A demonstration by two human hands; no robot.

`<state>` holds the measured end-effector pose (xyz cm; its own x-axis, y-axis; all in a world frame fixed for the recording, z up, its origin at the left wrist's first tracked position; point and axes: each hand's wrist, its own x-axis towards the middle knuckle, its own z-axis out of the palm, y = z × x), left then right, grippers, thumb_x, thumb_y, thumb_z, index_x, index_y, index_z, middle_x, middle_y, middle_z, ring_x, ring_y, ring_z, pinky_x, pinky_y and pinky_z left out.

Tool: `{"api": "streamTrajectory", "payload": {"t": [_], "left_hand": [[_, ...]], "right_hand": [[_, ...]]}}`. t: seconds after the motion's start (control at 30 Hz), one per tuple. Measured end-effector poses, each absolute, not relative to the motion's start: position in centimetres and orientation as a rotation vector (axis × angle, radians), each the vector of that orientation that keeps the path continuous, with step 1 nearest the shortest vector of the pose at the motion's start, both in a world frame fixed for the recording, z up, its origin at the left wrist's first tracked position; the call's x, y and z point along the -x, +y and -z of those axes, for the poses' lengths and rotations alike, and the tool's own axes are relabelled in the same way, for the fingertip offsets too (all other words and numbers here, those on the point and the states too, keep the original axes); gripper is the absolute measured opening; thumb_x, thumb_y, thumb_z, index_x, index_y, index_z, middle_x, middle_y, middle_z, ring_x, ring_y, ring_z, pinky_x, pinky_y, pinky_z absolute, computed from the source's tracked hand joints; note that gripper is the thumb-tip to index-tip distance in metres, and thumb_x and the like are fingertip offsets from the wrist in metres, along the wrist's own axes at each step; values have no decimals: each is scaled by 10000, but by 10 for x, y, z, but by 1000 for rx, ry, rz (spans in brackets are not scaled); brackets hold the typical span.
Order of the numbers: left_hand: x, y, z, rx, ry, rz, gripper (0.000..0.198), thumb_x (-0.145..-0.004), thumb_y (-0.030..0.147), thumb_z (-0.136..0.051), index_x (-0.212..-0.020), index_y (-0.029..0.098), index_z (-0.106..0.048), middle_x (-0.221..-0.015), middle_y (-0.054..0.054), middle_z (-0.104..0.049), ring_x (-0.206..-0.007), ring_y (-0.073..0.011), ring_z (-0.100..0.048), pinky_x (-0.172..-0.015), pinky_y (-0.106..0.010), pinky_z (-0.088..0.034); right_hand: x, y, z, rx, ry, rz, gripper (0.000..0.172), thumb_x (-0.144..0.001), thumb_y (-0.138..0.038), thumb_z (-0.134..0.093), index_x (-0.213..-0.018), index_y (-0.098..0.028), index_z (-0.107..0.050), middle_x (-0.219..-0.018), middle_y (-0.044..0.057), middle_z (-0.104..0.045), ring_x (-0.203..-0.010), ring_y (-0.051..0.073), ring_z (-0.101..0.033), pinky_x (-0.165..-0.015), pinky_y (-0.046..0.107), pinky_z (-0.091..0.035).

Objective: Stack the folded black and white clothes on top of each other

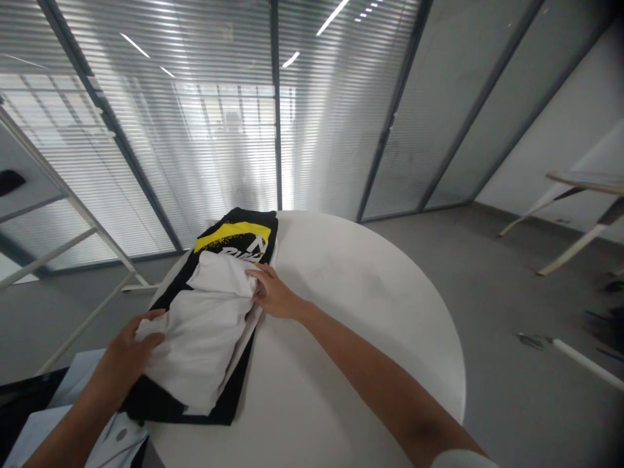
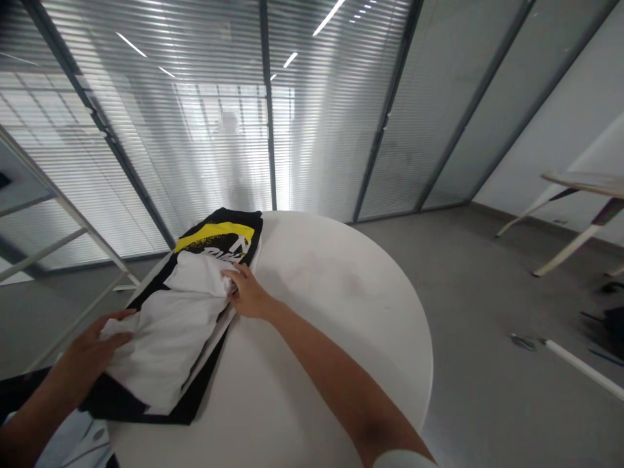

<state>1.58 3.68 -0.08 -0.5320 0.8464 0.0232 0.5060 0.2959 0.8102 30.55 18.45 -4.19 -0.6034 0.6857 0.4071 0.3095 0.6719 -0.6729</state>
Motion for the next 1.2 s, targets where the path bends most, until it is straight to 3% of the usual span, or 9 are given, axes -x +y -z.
{"api": "streamTrajectory", "payload": {"t": [0.17, 0.37, 0.5, 0.63, 0.8, 0.87, 0.97, 1.03, 1.2], "left_hand": [[-15, 32, -24, -2109, 2572, -927, 390, -809, 295, -553, -1147, 176, -706, -1167, -178, -677, -1222, -405, -582, -1080, -611, -419], [-74, 88, -51, -2059, 2366, -1052, 228, -880, 303, -516, -839, 217, -723, -798, -48, -725, -738, -216, -653, -730, -340, -480], [-83, 120, -13, -2470, 2134, -1156, 242, -866, 210, -503, -684, 200, -661, -713, -64, -704, -795, -226, -634, -811, -364, -436], [-70, 124, 23, -2518, 1863, -1085, 292, -891, 217, -481, -670, 218, -672, -725, -57, -723, -764, -206, -605, -811, -344, -450], [-77, 129, 25, -2387, 1871, -592, 266, -892, 264, -482, -775, 232, -719, -825, -51, -742, -904, -228, -644, -768, -325, -440], [-81, 131, 21, -2329, 1945, -518, 285, -912, 291, -464, -807, 232, -723, -856, -61, -733, -921, -231, -645, -772, -328, -430], [-84, 132, 19, -2300, 1957, -485, 295, -926, 305, -452, -833, 235, -723, -871, -66, -725, -955, -233, -644, -797, -329, -422], [-84, 132, 18, -2297, 1951, -473, 291, -928, 303, -450, -827, 235, -715, -854, -62, -720, -960, -238, -641, -790, -331, -416], [-84, 132, 17, -2303, 1961, -452, 287, -929, 292, -445, -810, 227, -698, -838, -65, -710, -940, -244, -635, -758, -337, -401]], "right_hand": [[-310, 182, 32, 905, -2254, -434, 583, -872, -105, -642, -1439, -190, -535, -1483, 175, -407, -1407, 293, -365, -1188, 498, -334], [-311, 174, 16, 913, -2393, -27, 585, -937, -119, -561, -1498, -282, -523, -1454, 134, -458, -1293, 296, -427, -1080, 461, -409], [-305, 170, 11, 802, -2608, 189, 429, -1021, -164, -447, -1389, -302, -621, -1414, 111, -552, -1264, 304, -469, -1010, 467, -423], [-298, 192, 8, 982, -2446, -215, 316, -995, -145, -493, -1229, -243, -681, -1198, 69, -692, -1135, 241, -594, -1004, 402, -462], [-293, 232, 17, 1407, -1657, -833, 363, -990, -214, -421, -1318, -157, -565, -1109, 97, -682, -920, 204, -684, -820, 351, -576], [-296, 234, 27, 1350, -1696, -613, 487, -936, -163, -460, -1421, -130, -485, -1219, 150, -631, -1072, 235, -650, -913, 387, -561], [-300, 226, 40, 1069, -2015, -30, 604, -849, -69, -532, -1447, -151, -515, -1452, 200, -471, -1385, 305, -421, -1115, 462, -423], [-298, 221, 42, 918, -2192, 288, 489, -900, -102, -543, -1374, -204, -600, -1479, 175, -461, -1416, 334, -360, -1120, 505, -383], [-286, 225, 23, 660, -2492, 687, 272, -1026, -193, -447, -1185, -163, -666, -1382, 134, -585, -1302, 297, -449, -1047, 483, -382]]}}
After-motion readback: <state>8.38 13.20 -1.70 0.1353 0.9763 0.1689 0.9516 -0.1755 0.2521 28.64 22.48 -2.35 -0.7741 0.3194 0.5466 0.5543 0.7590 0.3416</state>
